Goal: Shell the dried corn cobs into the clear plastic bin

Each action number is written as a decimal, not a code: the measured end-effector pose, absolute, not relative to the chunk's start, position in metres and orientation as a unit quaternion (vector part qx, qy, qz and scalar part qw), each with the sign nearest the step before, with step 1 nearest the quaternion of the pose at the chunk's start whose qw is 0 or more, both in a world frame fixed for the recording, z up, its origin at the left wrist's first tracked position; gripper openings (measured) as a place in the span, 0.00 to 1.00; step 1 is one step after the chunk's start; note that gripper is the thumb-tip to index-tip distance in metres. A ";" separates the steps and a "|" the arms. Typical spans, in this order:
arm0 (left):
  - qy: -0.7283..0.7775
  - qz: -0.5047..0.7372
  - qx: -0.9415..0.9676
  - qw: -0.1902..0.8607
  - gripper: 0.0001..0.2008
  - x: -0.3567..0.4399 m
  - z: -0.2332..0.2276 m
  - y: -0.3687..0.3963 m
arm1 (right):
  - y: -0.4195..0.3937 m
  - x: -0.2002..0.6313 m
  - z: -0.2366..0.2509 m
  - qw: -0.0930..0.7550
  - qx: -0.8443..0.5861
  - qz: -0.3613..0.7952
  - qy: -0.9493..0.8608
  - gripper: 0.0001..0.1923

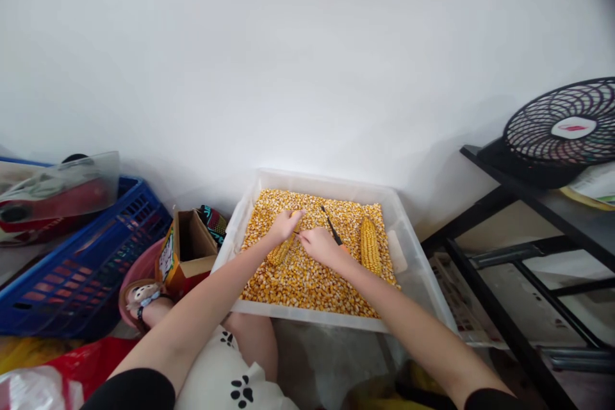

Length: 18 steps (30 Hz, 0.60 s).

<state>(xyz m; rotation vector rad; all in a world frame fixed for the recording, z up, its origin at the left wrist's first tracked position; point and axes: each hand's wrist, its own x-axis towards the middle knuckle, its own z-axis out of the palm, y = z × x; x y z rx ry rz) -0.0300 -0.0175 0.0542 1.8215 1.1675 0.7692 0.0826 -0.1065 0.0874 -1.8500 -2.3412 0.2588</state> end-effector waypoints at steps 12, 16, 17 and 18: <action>0.350 0.219 0.828 0.379 0.18 -0.025 0.057 -0.028 | -0.098 0.108 0.096 0.119 -0.502 0.246 -0.821 0.12; 0.353 0.221 0.817 0.399 0.20 -0.027 0.058 -0.027 | -0.097 0.112 0.095 0.107 -0.501 0.265 -0.817 0.14; 0.364 0.232 0.801 0.415 0.21 -0.028 0.058 -0.025 | -0.097 0.113 0.096 0.109 -0.511 0.265 -0.811 0.15; 0.374 0.244 0.783 0.432 0.21 -0.030 0.058 -0.023 | -0.097 0.114 0.097 0.116 -0.521 0.261 -0.804 0.16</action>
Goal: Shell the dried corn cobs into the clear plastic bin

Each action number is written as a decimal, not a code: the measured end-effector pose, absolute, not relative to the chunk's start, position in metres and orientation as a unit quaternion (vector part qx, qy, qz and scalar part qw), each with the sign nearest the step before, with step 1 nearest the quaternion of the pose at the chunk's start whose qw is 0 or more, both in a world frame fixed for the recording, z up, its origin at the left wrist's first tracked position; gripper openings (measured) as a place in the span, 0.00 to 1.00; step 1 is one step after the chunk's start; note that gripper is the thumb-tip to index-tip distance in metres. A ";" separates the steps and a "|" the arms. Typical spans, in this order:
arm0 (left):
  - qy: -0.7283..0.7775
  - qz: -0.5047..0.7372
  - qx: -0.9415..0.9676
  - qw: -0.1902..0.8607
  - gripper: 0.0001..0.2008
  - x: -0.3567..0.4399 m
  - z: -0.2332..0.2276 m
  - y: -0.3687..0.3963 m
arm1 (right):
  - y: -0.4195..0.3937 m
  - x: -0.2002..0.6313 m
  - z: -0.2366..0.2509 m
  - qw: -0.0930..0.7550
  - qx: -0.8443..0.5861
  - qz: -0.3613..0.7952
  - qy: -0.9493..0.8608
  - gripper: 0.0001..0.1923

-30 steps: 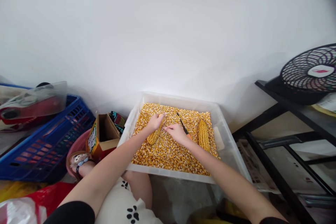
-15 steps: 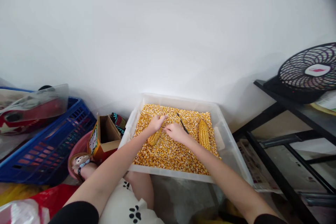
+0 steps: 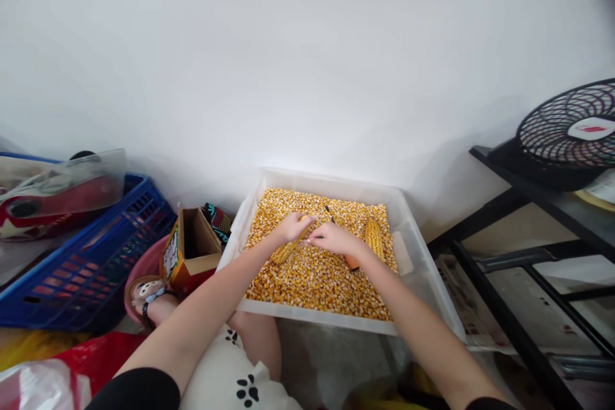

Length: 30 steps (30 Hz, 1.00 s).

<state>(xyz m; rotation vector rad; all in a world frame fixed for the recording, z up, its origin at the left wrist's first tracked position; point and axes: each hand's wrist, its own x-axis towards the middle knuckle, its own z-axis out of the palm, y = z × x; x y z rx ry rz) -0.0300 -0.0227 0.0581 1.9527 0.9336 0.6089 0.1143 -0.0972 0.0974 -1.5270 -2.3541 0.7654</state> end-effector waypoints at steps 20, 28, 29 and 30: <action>0.399 0.278 0.684 0.544 0.20 -0.035 0.064 -0.017 | -0.098 0.106 0.092 0.175 -0.577 0.159 -0.782 0.16; 0.401 0.261 0.712 0.514 0.21 -0.034 0.056 -0.016 | -0.093 0.115 0.076 0.216 -0.586 0.317 -0.714 0.21; 0.400 0.262 0.713 0.513 0.21 -0.035 0.056 -0.016 | -0.093 0.115 0.077 0.211 -0.585 0.308 -0.720 0.21; 0.401 0.265 0.714 0.509 0.21 -0.035 0.057 -0.016 | -0.094 0.115 0.079 0.204 -0.581 0.284 -0.736 0.21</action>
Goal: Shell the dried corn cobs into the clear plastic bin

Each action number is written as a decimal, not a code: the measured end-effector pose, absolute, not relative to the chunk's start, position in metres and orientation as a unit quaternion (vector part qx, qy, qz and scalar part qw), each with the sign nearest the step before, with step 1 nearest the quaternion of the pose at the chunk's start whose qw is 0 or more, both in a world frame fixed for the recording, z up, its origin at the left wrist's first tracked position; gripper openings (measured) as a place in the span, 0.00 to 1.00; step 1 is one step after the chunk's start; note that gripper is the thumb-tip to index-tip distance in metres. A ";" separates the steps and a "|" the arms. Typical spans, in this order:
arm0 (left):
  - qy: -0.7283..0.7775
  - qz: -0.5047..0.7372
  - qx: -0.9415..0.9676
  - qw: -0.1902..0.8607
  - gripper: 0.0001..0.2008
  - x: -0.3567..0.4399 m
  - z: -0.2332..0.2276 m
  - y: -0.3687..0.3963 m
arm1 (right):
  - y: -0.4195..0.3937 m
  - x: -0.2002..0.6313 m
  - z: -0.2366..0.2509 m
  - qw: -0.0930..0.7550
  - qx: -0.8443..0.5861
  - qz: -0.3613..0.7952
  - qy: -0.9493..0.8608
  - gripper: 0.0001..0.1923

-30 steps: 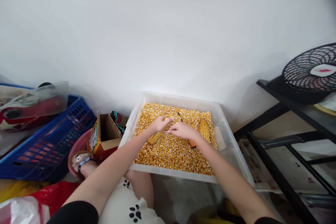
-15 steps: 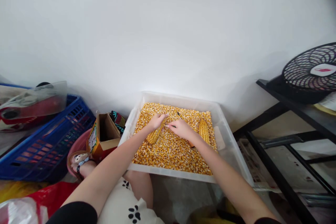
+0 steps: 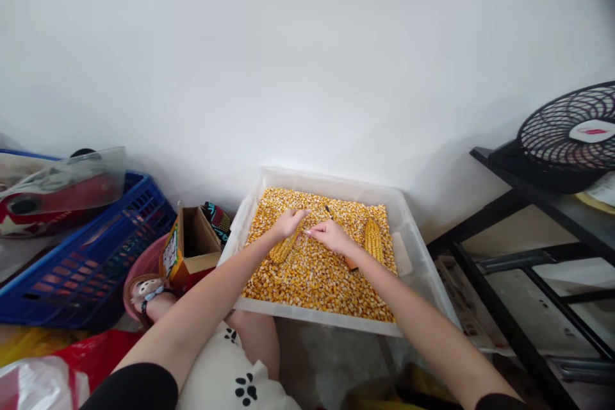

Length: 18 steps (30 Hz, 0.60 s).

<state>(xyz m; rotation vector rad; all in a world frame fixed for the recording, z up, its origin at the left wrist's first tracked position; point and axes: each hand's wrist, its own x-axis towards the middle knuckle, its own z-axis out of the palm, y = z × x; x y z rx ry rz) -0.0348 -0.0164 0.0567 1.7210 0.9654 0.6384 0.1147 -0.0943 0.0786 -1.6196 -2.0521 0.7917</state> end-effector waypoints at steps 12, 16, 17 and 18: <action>0.404 0.261 0.717 0.505 0.20 -0.035 0.061 -0.019 | -0.094 0.115 0.076 0.218 -0.584 0.319 -0.714 0.20; 0.412 0.254 0.709 0.512 0.20 -0.035 0.061 -0.018 | -0.095 0.114 0.077 0.209 -0.579 0.278 -0.738 0.20; 0.411 0.254 0.708 0.515 0.20 -0.035 0.061 -0.018 | -0.097 0.113 0.079 0.198 -0.569 0.234 -0.763 0.19; 0.408 0.254 0.708 0.517 0.20 -0.035 0.060 -0.018 | -0.098 0.112 0.082 0.183 -0.561 0.188 -0.785 0.19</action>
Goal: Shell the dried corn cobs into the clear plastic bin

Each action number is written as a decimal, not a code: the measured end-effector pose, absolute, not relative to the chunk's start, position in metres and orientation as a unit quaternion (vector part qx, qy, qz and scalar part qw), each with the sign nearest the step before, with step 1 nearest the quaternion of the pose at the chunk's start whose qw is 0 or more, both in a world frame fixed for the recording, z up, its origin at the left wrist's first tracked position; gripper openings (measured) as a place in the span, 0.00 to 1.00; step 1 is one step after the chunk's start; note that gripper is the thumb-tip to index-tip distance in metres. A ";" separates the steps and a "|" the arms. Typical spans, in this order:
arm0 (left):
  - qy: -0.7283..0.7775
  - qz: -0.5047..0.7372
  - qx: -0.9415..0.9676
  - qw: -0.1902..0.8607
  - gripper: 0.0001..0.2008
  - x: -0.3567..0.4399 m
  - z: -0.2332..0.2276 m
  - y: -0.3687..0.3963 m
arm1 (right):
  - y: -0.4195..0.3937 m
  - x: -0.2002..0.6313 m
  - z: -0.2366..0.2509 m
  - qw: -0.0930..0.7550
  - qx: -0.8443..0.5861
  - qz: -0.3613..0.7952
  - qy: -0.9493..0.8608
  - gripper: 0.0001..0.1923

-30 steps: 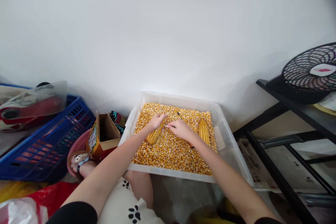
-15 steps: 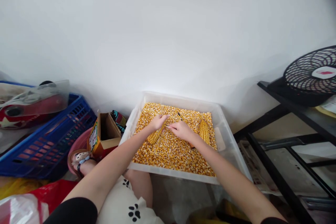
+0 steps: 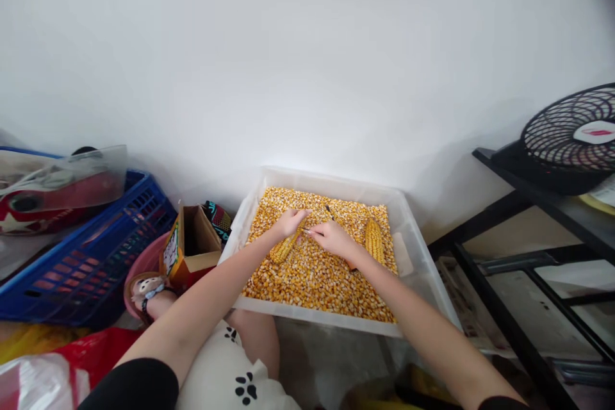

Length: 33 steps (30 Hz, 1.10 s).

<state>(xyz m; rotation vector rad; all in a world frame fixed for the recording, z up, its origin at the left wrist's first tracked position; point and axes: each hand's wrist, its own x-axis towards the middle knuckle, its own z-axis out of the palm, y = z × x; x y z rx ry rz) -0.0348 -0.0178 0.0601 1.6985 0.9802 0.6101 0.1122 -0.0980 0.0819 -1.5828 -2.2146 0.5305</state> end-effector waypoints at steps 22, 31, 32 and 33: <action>0.336 0.222 0.744 0.532 0.25 -0.034 0.059 -0.020 | -0.099 0.101 0.089 0.134 -0.569 0.134 -0.800 0.18; 0.354 0.218 0.783 0.464 0.24 -0.035 0.071 -0.027 | -0.093 0.115 0.091 0.173 -0.532 0.250 -0.790 0.18; 0.360 0.222 0.791 0.442 0.24 -0.035 0.074 -0.027 | -0.093 0.116 0.091 0.175 -0.529 0.253 -0.791 0.18; 0.366 0.224 0.801 0.418 0.24 -0.035 0.076 -0.027 | -0.092 0.116 0.091 0.176 -0.528 0.255 -0.791 0.19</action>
